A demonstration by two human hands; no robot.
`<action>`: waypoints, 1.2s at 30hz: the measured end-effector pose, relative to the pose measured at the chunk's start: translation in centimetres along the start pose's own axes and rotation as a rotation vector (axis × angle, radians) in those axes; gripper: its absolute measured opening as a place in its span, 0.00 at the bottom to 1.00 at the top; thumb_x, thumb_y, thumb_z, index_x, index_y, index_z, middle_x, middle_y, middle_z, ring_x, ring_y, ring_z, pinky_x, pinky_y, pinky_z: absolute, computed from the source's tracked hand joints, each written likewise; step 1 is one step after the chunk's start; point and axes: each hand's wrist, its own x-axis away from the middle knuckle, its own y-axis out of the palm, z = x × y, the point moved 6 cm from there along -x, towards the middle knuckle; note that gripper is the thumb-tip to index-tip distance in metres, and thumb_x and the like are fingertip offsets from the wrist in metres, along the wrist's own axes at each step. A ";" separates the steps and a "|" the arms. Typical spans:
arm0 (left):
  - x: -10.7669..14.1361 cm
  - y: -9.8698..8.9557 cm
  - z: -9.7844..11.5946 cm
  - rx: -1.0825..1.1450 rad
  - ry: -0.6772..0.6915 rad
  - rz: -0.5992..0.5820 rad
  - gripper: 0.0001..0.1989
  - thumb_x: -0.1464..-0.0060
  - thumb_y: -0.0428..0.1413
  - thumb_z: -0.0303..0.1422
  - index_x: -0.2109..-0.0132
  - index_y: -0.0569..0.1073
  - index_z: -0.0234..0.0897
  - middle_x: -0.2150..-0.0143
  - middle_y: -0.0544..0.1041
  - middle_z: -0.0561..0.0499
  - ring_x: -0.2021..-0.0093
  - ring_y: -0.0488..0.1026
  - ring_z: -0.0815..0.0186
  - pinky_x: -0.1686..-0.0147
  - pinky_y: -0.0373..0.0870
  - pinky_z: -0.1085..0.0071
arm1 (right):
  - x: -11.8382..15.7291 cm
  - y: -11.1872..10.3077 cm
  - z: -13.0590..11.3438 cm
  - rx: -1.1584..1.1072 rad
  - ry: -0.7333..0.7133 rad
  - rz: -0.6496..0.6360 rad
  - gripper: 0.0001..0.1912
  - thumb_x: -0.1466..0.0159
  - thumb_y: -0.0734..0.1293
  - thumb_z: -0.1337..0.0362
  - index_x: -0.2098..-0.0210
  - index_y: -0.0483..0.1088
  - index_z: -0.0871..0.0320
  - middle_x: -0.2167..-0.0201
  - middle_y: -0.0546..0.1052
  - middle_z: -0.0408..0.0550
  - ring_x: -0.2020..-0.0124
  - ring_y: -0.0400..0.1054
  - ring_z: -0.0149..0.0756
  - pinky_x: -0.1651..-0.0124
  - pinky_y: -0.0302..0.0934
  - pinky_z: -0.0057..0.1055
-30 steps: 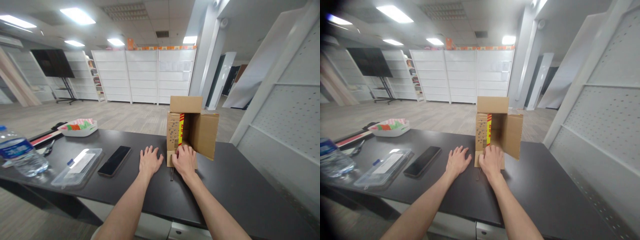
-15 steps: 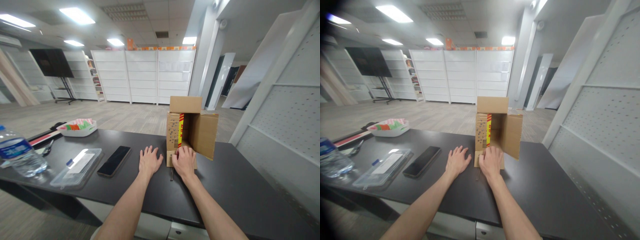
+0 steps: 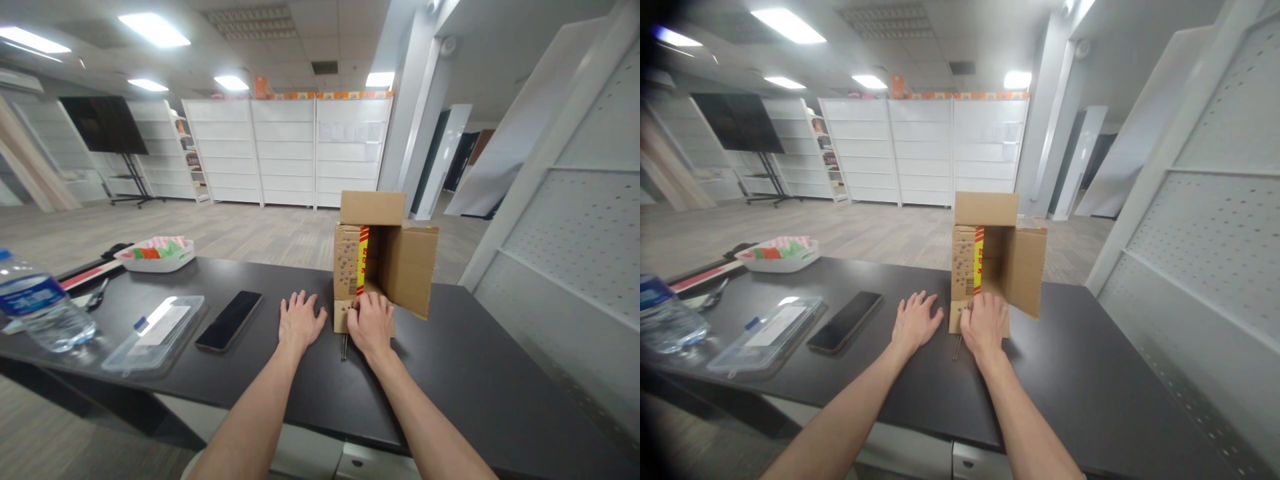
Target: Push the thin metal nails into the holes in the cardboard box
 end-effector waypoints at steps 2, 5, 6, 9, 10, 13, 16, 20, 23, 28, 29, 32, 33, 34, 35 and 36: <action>0.0 0.1 0.0 0.002 0.002 0.003 0.25 0.42 0.44 0.46 0.41 0.66 0.45 0.37 0.62 0.46 0.37 0.55 0.53 0.39 0.47 0.50 | 0.0 -0.1 0.0 -0.007 -0.004 0.009 0.02 0.43 0.61 0.68 0.71 0.61 0.57 0.68 0.67 0.49 0.62 0.55 0.43 0.60 0.45 0.37; 0.0 0.1 -0.1 0.006 0.003 0.006 0.25 0.42 0.44 0.46 0.41 0.66 0.45 0.37 0.62 0.46 0.37 0.55 0.53 0.39 0.47 0.50 | 0.1 -0.1 0.0 -0.028 -0.012 0.013 0.02 0.43 0.61 0.69 0.71 0.60 0.56 0.68 0.68 0.49 0.62 0.56 0.43 0.60 0.45 0.37; 0.0 0.1 0.0 0.007 0.004 0.004 0.25 0.42 0.44 0.46 0.41 0.66 0.45 0.37 0.62 0.45 0.37 0.55 0.53 0.39 0.47 0.50 | 0.1 -0.2 0.0 -0.040 -0.014 0.016 0.02 0.43 0.60 0.69 0.71 0.60 0.56 0.68 0.68 0.49 0.62 0.56 0.43 0.60 0.45 0.37; 0.0 0.0 0.0 0.010 0.006 0.001 0.25 0.43 0.44 0.46 0.41 0.67 0.45 0.37 0.63 0.45 0.37 0.55 0.52 0.39 0.47 0.49 | 0.1 -0.3 -0.1 -0.098 -0.021 0.022 0.03 0.43 0.59 0.70 0.72 0.59 0.56 0.70 0.67 0.47 0.63 0.56 0.42 0.60 0.45 0.36; 0.0 -0.1 0.0 0.011 0.006 0.003 0.25 0.43 0.44 0.46 0.41 0.67 0.45 0.37 0.63 0.45 0.37 0.55 0.52 0.39 0.47 0.49 | 0.2 -0.4 -0.1 -0.123 -0.026 0.020 0.03 0.44 0.59 0.70 0.72 0.58 0.56 0.70 0.67 0.47 0.63 0.57 0.41 0.60 0.45 0.36; -0.1 -0.1 0.1 0.010 -0.001 0.000 0.25 0.43 0.44 0.46 0.41 0.66 0.45 0.37 0.62 0.45 0.37 0.55 0.53 0.39 0.47 0.50 | 0.2 -0.3 -0.1 -0.194 -0.041 0.016 0.03 0.44 0.57 0.71 0.72 0.58 0.56 0.71 0.67 0.46 0.64 0.58 0.40 0.60 0.46 0.36; -0.1 0.0 0.1 0.010 -0.007 -0.009 0.25 0.43 0.44 0.46 0.41 0.66 0.45 0.37 0.62 0.45 0.36 0.54 0.52 0.39 0.47 0.50 | 0.3 0.0 0.0 -0.253 -0.047 0.009 0.03 0.43 0.56 0.70 0.71 0.57 0.56 0.72 0.67 0.46 0.66 0.59 0.39 0.60 0.47 0.36; -0.1 0.1 0.1 0.015 -0.004 0.000 0.25 0.43 0.44 0.46 0.41 0.67 0.45 0.37 0.63 0.45 0.36 0.54 0.52 0.39 0.47 0.49 | 0.4 0.5 0.3 -0.342 -0.043 0.012 0.03 0.43 0.55 0.70 0.70 0.58 0.56 0.71 0.69 0.46 0.66 0.61 0.39 0.59 0.49 0.36; -0.1 0.1 0.0 0.018 -0.002 0.003 0.25 0.43 0.44 0.46 0.41 0.66 0.45 0.37 0.62 0.45 0.36 0.54 0.52 0.39 0.47 0.49 | 0.4 0.6 0.6 -0.430 -0.004 0.028 0.04 0.43 0.55 0.69 0.68 0.58 0.56 0.70 0.70 0.48 0.66 0.63 0.40 0.58 0.52 0.37; -0.2 0.2 0.0 0.018 -0.009 -0.013 0.26 0.43 0.44 0.47 0.41 0.66 0.45 0.36 0.62 0.46 0.36 0.54 0.52 0.39 0.46 0.49 | 0.7 0.3 1.2 -0.600 0.077 0.064 0.04 0.41 0.55 0.68 0.66 0.58 0.55 0.68 0.70 0.48 0.65 0.65 0.40 0.59 0.57 0.37; -0.1 0.2 0.0 0.018 -0.008 -0.019 0.26 0.43 0.44 0.47 0.41 0.66 0.45 0.36 0.62 0.46 0.36 0.54 0.52 0.39 0.46 0.49 | 0.8 0.3 1.3 -0.627 0.089 0.070 0.04 0.40 0.55 0.68 0.66 0.58 0.55 0.68 0.71 0.48 0.65 0.65 0.40 0.59 0.58 0.37; -0.1 0.1 0.0 0.014 -0.005 -0.030 0.26 0.43 0.43 0.47 0.40 0.65 0.45 0.36 0.61 0.46 0.36 0.53 0.52 0.39 0.46 0.49 | 1.1 0.3 1.5 -0.690 0.121 0.075 0.04 0.39 0.55 0.68 0.65 0.58 0.55 0.68 0.71 0.47 0.65 0.66 0.40 0.59 0.60 0.36; -0.1 0.0 0.0 0.013 -0.006 -0.029 0.26 0.43 0.43 0.47 0.40 0.65 0.45 0.36 0.61 0.46 0.36 0.53 0.52 0.39 0.46 0.50 | 1.2 0.3 1.5 -0.712 0.127 0.068 0.03 0.39 0.55 0.67 0.65 0.58 0.55 0.67 0.71 0.47 0.65 0.67 0.39 0.59 0.60 0.36; -0.1 0.0 0.0 0.012 -0.005 -0.026 0.26 0.43 0.43 0.47 0.40 0.65 0.45 0.36 0.61 0.46 0.36 0.53 0.52 0.39 0.46 0.50 | 1.3 0.3 1.6 -0.733 0.132 0.058 0.03 0.39 0.55 0.67 0.65 0.58 0.55 0.67 0.72 0.47 0.65 0.67 0.39 0.60 0.61 0.36; 0.0 -0.1 0.0 0.012 -0.004 -0.020 0.26 0.43 0.43 0.47 0.40 0.66 0.45 0.36 0.62 0.46 0.36 0.54 0.52 0.39 0.46 0.50 | 1.4 0.3 1.6 -0.753 0.136 0.046 0.03 0.38 0.55 0.67 0.64 0.58 0.55 0.66 0.72 0.47 0.65 0.68 0.39 0.60 0.61 0.36; 0.0 -0.1 0.0 0.012 -0.003 -0.017 0.26 0.43 0.44 0.46 0.41 0.66 0.45 0.37 0.62 0.45 0.36 0.54 0.52 0.39 0.46 0.50 | 1.5 0.2 1.5 -0.772 0.138 0.031 0.03 0.38 0.55 0.66 0.64 0.58 0.55 0.66 0.72 0.47 0.65 0.68 0.38 0.60 0.61 0.35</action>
